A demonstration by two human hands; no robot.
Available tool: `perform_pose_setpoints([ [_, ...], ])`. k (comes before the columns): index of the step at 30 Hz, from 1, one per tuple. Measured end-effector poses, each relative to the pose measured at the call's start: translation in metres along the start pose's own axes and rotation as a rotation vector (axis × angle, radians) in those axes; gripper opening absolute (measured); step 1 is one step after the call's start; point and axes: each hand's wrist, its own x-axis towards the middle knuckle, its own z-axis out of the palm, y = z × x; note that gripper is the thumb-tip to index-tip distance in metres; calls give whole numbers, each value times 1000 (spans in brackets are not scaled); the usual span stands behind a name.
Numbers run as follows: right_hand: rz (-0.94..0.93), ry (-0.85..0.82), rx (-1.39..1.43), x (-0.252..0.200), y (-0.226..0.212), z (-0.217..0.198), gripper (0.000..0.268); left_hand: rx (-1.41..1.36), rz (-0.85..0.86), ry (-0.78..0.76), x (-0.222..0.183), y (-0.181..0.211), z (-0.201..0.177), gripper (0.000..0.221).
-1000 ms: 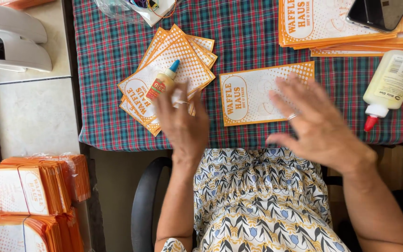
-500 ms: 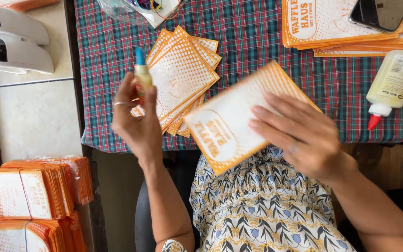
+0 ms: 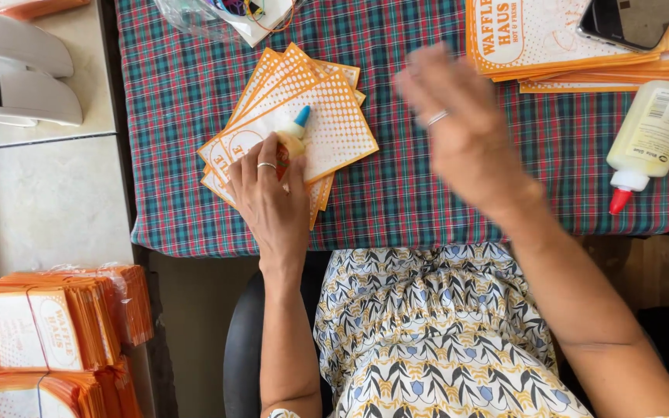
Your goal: The person applies glue to paper envelopes and folds them. By hand, the person takes individual paper envelopes from a stack, applies a line of white glue using a squeeze bottle, and folds the paper to create an envelope, repeating this process for several items.
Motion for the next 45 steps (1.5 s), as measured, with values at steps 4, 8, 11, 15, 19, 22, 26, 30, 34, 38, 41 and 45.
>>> perform_pose_setpoints([
  [4, 303, -116, -252, -31, 49, -36, 75, 39, 12, 45, 0, 11, -1, 46],
  [8, 126, 41, -386, -49, 73, -42, 56, 43, 50, 92, 1, 27, -1, 44],
  [11, 63, 161, -425, -55, 83, -43, 46, -48, 90, 62, 2, 39, 0, 35],
  [15, 81, 306, -212, -61, 94, -46, 17, -65, 141, 105, -1, 51, 0, 30],
  [19, 119, 359, -85, -62, 85, -56, 13, -113, 203, 162, -2, 57, 2, 27],
  [22, -29, 390, -226, -48, 42, -61, 25, -198, 232, 207, -5, 67, 3, 28],
  [26, -65, 285, -233, -36, -27, -46, 17, -329, 387, 244, -4, 89, 14, 27],
  [30, 68, 114, 107, -44, -51, -30, 18, -380, 461, 29, -15, 107, 27, 30],
  [34, 228, 102, 230, -64, -35, -59, 35, -292, 560, -258, -27, 118, 35, 30],
  [38, 343, 143, 87, -101, -3, -95, 21, -241, 697, -299, -43, 108, 65, 46],
  [41, 420, 194, 32, -130, 15, -110, 12, -194, 756, -291, -45, 108, 72, 41],
  [45, 477, 263, -74, -160, 31, -119, 12, -228, 787, -329, -41, 107, 69, 33],
])
